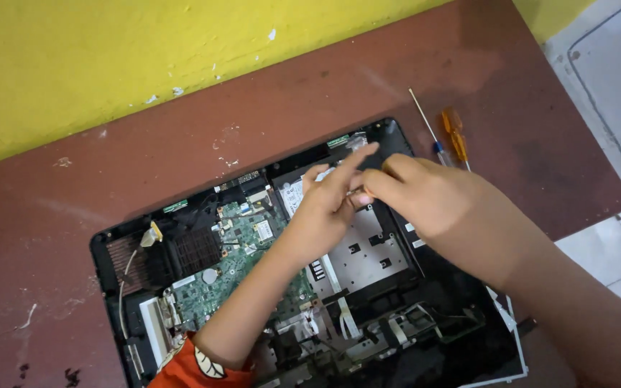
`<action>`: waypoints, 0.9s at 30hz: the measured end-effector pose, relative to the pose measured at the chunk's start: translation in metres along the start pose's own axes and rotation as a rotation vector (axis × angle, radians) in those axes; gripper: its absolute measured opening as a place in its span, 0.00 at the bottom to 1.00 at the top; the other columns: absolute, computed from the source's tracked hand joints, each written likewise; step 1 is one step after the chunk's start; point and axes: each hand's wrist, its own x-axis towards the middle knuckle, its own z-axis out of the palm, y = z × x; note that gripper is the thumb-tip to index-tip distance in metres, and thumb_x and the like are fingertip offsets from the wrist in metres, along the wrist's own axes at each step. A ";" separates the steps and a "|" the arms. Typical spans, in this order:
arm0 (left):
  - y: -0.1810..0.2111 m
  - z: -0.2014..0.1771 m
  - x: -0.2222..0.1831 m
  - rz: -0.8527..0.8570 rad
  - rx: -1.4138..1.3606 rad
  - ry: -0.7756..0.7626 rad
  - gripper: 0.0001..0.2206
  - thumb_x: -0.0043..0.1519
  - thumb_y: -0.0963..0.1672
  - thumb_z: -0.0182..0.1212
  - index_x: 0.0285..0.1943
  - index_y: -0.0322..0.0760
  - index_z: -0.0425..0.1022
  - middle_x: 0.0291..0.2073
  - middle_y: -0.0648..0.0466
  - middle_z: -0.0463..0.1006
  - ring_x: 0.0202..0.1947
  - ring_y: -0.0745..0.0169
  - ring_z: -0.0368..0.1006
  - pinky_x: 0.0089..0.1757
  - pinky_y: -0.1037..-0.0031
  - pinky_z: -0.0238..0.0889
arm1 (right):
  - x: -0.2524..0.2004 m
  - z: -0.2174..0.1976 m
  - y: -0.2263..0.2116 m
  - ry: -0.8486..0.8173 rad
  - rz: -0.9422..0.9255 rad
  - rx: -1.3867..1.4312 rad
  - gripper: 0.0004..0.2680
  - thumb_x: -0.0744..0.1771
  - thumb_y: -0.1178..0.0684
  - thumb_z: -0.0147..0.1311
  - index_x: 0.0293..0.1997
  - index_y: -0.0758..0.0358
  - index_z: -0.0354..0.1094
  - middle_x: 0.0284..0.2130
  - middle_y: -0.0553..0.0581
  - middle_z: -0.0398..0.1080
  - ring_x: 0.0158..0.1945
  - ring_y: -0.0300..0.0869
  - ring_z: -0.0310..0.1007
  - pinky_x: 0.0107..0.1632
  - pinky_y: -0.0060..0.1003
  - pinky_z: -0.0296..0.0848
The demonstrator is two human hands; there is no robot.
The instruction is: Unscrewing and removing internal brackets and components from a computer chassis using a screwdriver.
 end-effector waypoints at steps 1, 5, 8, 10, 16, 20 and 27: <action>0.000 0.001 -0.001 -0.084 -0.104 -0.043 0.24 0.71 0.41 0.48 0.76 0.52 0.49 0.47 0.74 0.78 0.56 0.76 0.71 0.64 0.63 0.31 | -0.001 0.005 0.004 0.050 -0.040 -0.032 0.15 0.63 0.64 0.51 0.54 0.52 0.65 0.35 0.53 0.67 0.35 0.49 0.72 0.25 0.45 0.73; 0.016 -0.007 0.002 0.067 -0.265 0.032 0.30 0.60 0.32 0.57 0.71 0.36 0.52 0.64 0.41 0.69 0.70 0.50 0.65 0.68 0.60 0.52 | 0.011 0.027 0.011 0.220 0.047 -0.240 0.08 0.70 0.44 0.51 0.49 0.52 0.71 0.24 0.50 0.72 0.24 0.45 0.73 0.21 0.40 0.64; 0.013 -0.003 0.002 0.096 -0.052 0.154 0.17 0.48 0.34 0.58 0.46 0.39 0.69 0.40 0.53 0.75 0.42 0.58 0.73 0.46 0.73 0.64 | 0.016 0.041 0.007 0.145 0.109 -0.347 0.26 0.70 0.19 0.40 0.27 0.51 0.68 0.13 0.44 0.66 0.15 0.38 0.69 0.17 0.36 0.62; 0.009 -0.005 0.005 0.141 0.047 0.203 0.15 0.51 0.34 0.56 0.43 0.44 0.76 0.36 0.62 0.79 0.40 0.58 0.76 0.49 0.63 0.62 | 0.015 0.050 0.008 0.217 0.170 -0.378 0.27 0.68 0.17 0.41 0.25 0.50 0.65 0.18 0.47 0.69 0.21 0.44 0.72 0.21 0.40 0.61; 0.001 -0.017 0.008 0.067 -0.164 -0.005 0.20 0.64 0.35 0.55 0.65 0.37 0.61 0.48 0.55 0.80 0.58 0.59 0.72 0.64 0.62 0.51 | 0.007 0.006 0.003 0.157 -0.138 -0.239 0.20 0.59 0.68 0.57 0.52 0.53 0.67 0.37 0.52 0.65 0.36 0.46 0.69 0.25 0.40 0.72; 0.013 -0.017 0.005 -0.008 -0.199 -0.019 0.21 0.59 0.40 0.66 0.58 0.39 0.63 0.53 0.54 0.72 0.57 0.62 0.69 0.60 0.70 0.60 | 0.012 0.028 0.014 0.350 -0.085 -0.385 0.06 0.71 0.47 0.55 0.36 0.49 0.63 0.25 0.44 0.65 0.29 0.39 0.69 0.29 0.35 0.67; -0.009 -0.017 0.011 0.164 0.092 0.060 0.17 0.57 0.35 0.57 0.50 0.51 0.76 0.45 0.67 0.83 0.44 0.66 0.80 0.61 0.56 0.48 | 0.006 0.010 0.004 0.208 -0.011 -0.375 0.10 0.66 0.41 0.50 0.45 0.50 0.62 0.32 0.49 0.65 0.29 0.40 0.68 0.22 0.34 0.69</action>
